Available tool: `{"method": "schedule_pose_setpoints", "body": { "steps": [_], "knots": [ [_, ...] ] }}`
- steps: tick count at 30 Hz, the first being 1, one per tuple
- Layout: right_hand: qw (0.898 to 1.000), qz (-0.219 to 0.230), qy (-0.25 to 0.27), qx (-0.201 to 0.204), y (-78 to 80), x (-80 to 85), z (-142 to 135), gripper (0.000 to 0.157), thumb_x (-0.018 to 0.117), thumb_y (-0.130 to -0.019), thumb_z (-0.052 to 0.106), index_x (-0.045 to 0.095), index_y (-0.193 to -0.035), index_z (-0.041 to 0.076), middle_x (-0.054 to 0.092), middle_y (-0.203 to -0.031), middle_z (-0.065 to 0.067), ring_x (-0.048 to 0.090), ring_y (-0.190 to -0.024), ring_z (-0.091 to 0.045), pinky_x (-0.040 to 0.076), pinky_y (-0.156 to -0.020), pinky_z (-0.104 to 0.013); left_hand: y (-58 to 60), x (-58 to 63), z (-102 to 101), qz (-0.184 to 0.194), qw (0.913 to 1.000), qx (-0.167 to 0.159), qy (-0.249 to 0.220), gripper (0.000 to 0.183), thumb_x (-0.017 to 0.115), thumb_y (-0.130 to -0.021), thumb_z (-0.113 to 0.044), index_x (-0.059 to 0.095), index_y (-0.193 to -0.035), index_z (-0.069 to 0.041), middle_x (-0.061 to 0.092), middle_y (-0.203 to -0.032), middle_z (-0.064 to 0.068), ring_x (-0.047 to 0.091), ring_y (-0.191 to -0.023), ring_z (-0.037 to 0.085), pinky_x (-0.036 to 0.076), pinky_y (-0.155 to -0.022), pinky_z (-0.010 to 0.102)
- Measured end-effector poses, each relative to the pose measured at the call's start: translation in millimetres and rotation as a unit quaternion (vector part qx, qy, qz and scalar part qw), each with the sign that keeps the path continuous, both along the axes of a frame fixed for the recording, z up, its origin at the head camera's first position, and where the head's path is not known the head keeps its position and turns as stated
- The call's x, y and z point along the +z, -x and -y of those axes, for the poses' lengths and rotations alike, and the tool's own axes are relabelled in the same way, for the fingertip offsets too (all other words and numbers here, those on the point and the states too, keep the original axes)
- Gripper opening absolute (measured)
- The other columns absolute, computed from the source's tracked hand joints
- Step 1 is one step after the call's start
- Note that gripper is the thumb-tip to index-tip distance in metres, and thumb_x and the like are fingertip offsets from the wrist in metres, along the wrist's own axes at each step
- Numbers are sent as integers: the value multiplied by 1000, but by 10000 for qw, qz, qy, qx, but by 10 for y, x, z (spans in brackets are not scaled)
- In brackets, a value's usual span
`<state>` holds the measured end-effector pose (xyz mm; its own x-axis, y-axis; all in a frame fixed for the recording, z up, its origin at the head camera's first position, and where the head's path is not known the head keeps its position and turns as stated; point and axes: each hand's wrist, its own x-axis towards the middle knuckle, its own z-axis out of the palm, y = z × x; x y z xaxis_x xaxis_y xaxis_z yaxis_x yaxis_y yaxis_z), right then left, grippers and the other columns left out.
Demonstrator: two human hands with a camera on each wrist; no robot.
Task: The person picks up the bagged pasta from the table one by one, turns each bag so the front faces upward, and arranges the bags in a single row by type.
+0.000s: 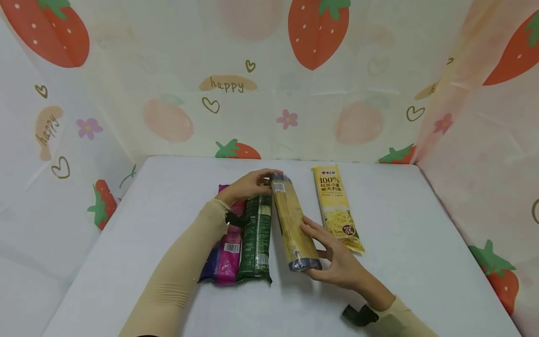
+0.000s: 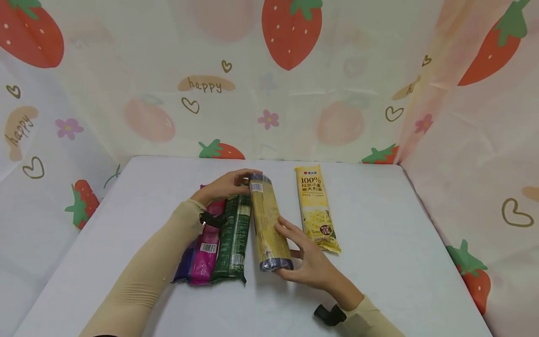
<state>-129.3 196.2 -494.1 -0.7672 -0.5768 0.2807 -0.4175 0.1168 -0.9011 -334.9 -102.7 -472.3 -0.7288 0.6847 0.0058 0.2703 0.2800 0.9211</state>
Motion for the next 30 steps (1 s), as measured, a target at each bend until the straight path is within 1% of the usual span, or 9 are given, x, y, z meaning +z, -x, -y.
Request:
{"method": "schedule_pose_setpoints", "body": {
  "steps": [5,7,11,15,19,21,24,27,30],
  "knots": [
    [9985,186,463,226,9,5,-4,94,80,-90,-9,29,-168,-1,11,-178,-22,29,-160,-26,57,-106,-36,10,-25,11,-8,9998,145,-146,61,69,-103,2,49,-160,-4,46,-159,24,50,-146,43,51,-112,52],
    [9975,263,595,265,8,13,-3,92,79,-91,-10,29,-168,-1,12,-178,-23,29,-160,-22,56,-106,-36,10,-31,15,-79,9996,246,-128,58,69,-102,2,51,-158,-3,49,-157,23,52,-144,42,52,-110,48],
    [9947,530,845,266,-2,43,13,91,78,-91,-11,31,-168,0,14,-178,-22,34,-157,-14,56,-106,-37,-4,-28,26,-69,9991,421,-34,53,69,-104,-1,55,-155,-2,57,-150,23,57,-138,39,54,-103,41],
    [9914,657,1095,298,-7,59,22,90,76,-91,-13,30,-167,-3,16,-176,-25,44,-152,-15,58,-104,-37,-19,-27,30,5,9986,525,12,50,67,-106,-4,54,-154,-1,61,-144,24,58,-136,37,54,-102,40],
    [9877,758,1321,363,2,60,32,87,73,-92,-13,28,-167,-4,19,-175,-24,49,-149,-19,57,-105,-36,-21,-37,28,-61,9986,529,-46,44,67,-108,-8,56,-150,-2,59,-146,23,55,-140,38,53,-106,45],
    [9849,829,1461,414,8,59,39,85,71,-94,-12,28,-167,-4,22,-174,-23,50,-149,-21,56,-106,-34,-20,-42,26,-36,9988,459,-142,39,65,-109,-9,55,-146,-2,56,-149,23,54,-143,39,52,-108,49],
    [9796,1005,1677,457,6,63,52,83,70,-95,-10,29,-166,-3,28,-172,-18,51,-148,-21,57,-104,-31,-16,-44,20,205,9982,288,-479,34,61,-111,-8,51,-142,-2,51,-151,25,55,-140,41,50,-111,54],
    [9766,1088,1806,432,-3,73,57,81,69,-94,-9,30,-165,-4,35,-167,-14,54,-145,-21,58,-101,-30,-11,-43,11,675,9932,65,-942,31,55,-112,-3,45,-140,-2,53,-145,26,61,-129,35,47,-115,60],
    [9829,886,1604,185,-1,85,49,79,71,-93,-6,35,-163,-3,43,-163,-12,53,-144,-19,53,-108,-28,-13,-42,1,1051,9867,-49,-1236,30,51,-113,-1,41,-140,-5,55,-135,24,66,-118,29,50,-112,60]
  ]
}}
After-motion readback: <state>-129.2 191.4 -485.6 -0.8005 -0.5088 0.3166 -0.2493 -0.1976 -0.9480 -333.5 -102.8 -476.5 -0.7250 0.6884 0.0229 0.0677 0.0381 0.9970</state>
